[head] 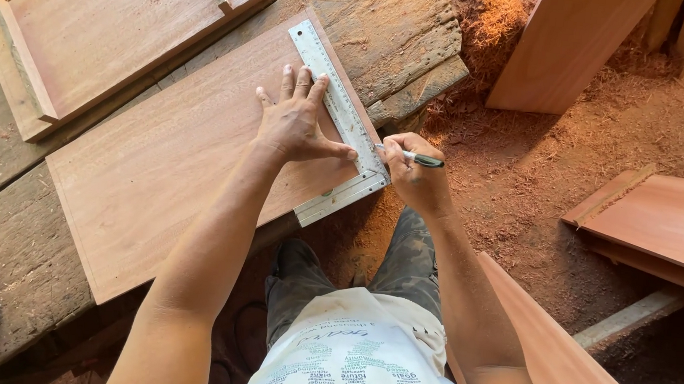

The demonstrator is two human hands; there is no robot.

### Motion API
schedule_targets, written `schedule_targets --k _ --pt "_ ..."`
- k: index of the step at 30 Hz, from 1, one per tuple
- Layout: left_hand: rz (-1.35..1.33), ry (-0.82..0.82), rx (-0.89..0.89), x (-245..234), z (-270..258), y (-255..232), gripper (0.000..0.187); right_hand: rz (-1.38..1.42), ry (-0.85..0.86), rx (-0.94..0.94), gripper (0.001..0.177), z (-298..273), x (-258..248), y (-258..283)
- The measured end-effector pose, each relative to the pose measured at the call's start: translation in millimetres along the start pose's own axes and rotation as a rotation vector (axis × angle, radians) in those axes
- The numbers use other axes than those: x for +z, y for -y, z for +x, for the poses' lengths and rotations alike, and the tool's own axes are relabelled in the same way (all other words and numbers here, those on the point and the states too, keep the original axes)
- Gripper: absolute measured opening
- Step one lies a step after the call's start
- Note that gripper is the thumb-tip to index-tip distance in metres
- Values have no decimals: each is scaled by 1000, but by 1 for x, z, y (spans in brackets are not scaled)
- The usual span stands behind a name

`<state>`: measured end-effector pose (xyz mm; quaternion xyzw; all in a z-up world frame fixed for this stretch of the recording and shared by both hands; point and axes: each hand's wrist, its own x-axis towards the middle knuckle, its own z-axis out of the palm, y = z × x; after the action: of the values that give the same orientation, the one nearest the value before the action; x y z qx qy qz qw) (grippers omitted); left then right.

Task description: The person uses a metal square ruler and a black marker to draw straight lines on several wooden boards placed on a workbench. The person repeatedly positions the ruler, marks the wood, and repositions the boards to mark different sections.

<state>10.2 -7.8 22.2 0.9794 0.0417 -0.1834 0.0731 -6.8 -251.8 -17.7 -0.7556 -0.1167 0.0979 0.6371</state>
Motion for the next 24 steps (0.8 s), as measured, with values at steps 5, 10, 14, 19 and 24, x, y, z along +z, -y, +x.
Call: schedule_targets --k 5,10,14,19,24 --pt "8 -3 3 -2 -1 -1 158 -203 -8 -236 15 4 -2 13" --pt "7 -5 9 0 0 1 157 -342 128 -216 19 5 -24 41" --pt "-7 -3 1 -1 -2 0 156 -887 526 186 34 3 -48 77" --pt "10 -17 10 -3 -5 -2 155 -215 122 25 22 8 -28 21" --pt "-5 -29 21 -5 -4 -2 155 -46 73 -46 24 13 -12 3"
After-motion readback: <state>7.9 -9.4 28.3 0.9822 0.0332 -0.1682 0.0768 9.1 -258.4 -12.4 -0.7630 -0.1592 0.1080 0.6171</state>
